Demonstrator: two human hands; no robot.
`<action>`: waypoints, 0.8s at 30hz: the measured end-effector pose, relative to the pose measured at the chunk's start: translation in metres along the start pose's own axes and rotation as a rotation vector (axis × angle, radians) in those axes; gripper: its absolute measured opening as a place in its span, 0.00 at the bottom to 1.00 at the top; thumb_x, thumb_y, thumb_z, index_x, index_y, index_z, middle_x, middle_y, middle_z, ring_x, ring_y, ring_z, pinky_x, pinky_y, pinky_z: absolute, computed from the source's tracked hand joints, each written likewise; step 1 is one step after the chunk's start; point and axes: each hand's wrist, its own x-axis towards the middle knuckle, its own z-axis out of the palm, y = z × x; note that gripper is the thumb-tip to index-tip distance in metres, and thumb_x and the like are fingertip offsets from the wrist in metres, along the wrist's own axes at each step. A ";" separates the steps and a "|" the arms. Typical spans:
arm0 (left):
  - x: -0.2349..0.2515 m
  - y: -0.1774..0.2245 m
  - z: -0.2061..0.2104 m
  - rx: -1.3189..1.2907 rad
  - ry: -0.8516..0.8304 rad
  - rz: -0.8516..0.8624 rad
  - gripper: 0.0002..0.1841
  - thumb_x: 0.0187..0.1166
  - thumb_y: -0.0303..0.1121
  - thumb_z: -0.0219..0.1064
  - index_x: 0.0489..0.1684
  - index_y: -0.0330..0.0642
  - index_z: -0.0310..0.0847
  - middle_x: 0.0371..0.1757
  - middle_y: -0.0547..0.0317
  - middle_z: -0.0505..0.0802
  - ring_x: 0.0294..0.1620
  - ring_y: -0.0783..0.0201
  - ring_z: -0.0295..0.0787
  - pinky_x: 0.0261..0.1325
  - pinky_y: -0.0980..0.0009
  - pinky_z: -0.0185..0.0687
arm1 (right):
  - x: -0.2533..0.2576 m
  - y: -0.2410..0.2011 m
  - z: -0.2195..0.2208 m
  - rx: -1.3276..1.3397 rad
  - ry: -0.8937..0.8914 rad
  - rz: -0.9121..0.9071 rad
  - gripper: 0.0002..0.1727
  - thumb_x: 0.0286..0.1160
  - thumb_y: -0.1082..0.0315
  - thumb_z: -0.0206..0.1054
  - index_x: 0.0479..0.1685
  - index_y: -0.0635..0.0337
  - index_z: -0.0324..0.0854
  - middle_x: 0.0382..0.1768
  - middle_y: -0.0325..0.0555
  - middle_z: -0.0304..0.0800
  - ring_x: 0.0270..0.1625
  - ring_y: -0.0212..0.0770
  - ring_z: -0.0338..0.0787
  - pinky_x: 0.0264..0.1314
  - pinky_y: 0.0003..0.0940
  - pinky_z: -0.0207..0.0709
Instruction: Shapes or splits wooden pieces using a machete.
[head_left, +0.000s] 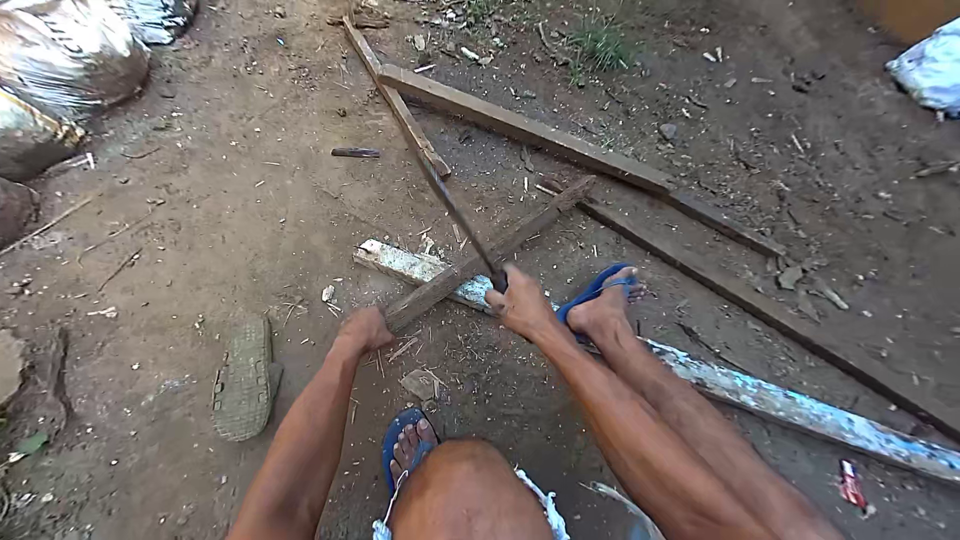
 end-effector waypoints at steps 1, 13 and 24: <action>-0.004 0.002 0.000 -0.006 0.011 -0.010 0.33 0.59 0.53 0.80 0.60 0.39 0.85 0.59 0.35 0.92 0.63 0.34 0.89 0.59 0.28 0.83 | -0.007 -0.017 -0.012 0.095 0.151 -0.132 0.14 0.74 0.57 0.70 0.51 0.55 0.82 0.23 0.45 0.83 0.24 0.45 0.84 0.27 0.51 0.79; -0.009 0.000 0.009 -0.039 0.062 -0.029 0.38 0.59 0.54 0.80 0.71 0.44 0.81 0.66 0.36 0.90 0.68 0.34 0.87 0.63 0.28 0.82 | 0.002 0.109 0.100 -0.242 -0.323 0.288 0.27 0.75 0.54 0.69 0.68 0.61 0.80 0.57 0.62 0.90 0.61 0.62 0.91 0.62 0.66 0.82; -0.009 0.009 0.016 0.032 0.259 -0.058 0.17 0.85 0.33 0.58 0.69 0.39 0.76 0.57 0.35 0.93 0.60 0.33 0.92 0.54 0.33 0.85 | -0.018 -0.056 -0.052 0.380 0.394 -0.432 0.17 0.79 0.49 0.72 0.50 0.52 0.81 0.20 0.37 0.80 0.14 0.35 0.77 0.13 0.36 0.74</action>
